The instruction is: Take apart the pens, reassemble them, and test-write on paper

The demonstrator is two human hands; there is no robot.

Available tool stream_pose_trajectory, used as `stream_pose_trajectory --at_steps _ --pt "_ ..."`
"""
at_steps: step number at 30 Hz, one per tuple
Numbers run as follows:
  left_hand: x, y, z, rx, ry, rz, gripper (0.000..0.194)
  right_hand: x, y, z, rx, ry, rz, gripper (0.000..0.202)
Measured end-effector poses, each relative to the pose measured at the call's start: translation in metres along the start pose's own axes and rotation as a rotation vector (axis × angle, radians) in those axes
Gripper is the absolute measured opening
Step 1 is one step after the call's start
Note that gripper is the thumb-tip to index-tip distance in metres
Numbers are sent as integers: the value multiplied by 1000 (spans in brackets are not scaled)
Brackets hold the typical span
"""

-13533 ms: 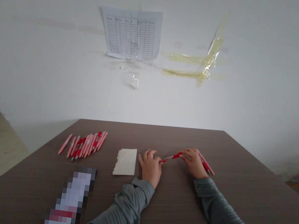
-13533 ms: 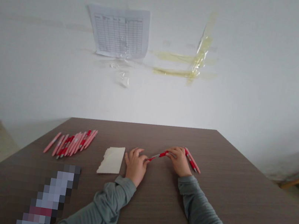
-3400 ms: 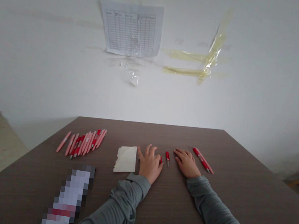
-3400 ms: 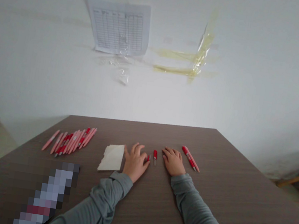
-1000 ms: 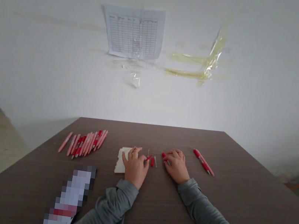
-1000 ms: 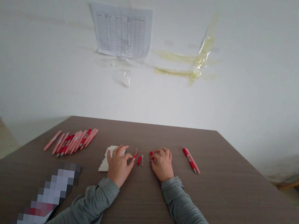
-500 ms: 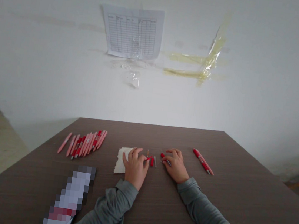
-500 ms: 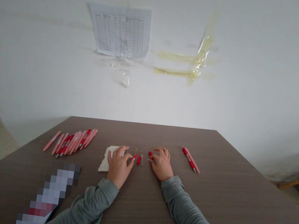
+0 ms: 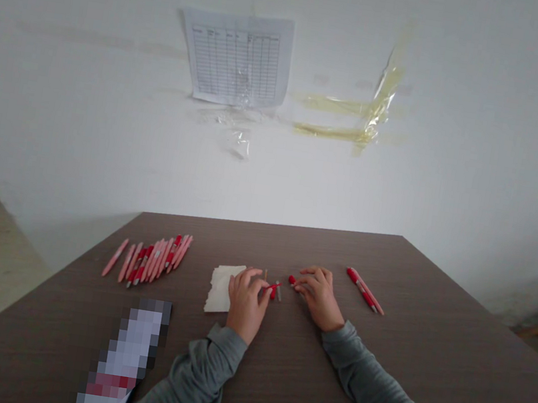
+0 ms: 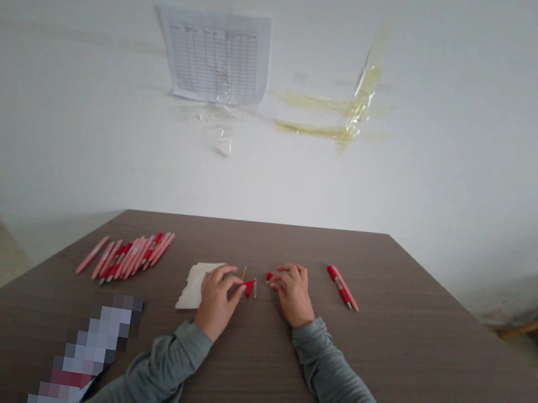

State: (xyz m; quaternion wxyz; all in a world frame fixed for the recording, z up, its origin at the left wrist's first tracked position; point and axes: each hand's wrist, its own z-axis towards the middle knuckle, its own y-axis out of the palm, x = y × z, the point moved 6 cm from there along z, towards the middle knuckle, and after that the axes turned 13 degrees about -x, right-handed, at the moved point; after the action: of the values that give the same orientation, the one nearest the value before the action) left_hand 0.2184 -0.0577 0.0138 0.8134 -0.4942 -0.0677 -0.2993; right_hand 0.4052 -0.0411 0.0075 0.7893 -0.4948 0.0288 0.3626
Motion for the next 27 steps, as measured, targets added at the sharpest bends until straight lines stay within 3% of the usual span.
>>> stream_pose_trajectory --at_steps 15,27 --pt "4 2 -2 -41 14 -58 5 -15 -6 0 -34 -40 0 9" --pt "6 4 -1 -42 74 -61 7 -14 -6 1 -27 -50 -14 8"
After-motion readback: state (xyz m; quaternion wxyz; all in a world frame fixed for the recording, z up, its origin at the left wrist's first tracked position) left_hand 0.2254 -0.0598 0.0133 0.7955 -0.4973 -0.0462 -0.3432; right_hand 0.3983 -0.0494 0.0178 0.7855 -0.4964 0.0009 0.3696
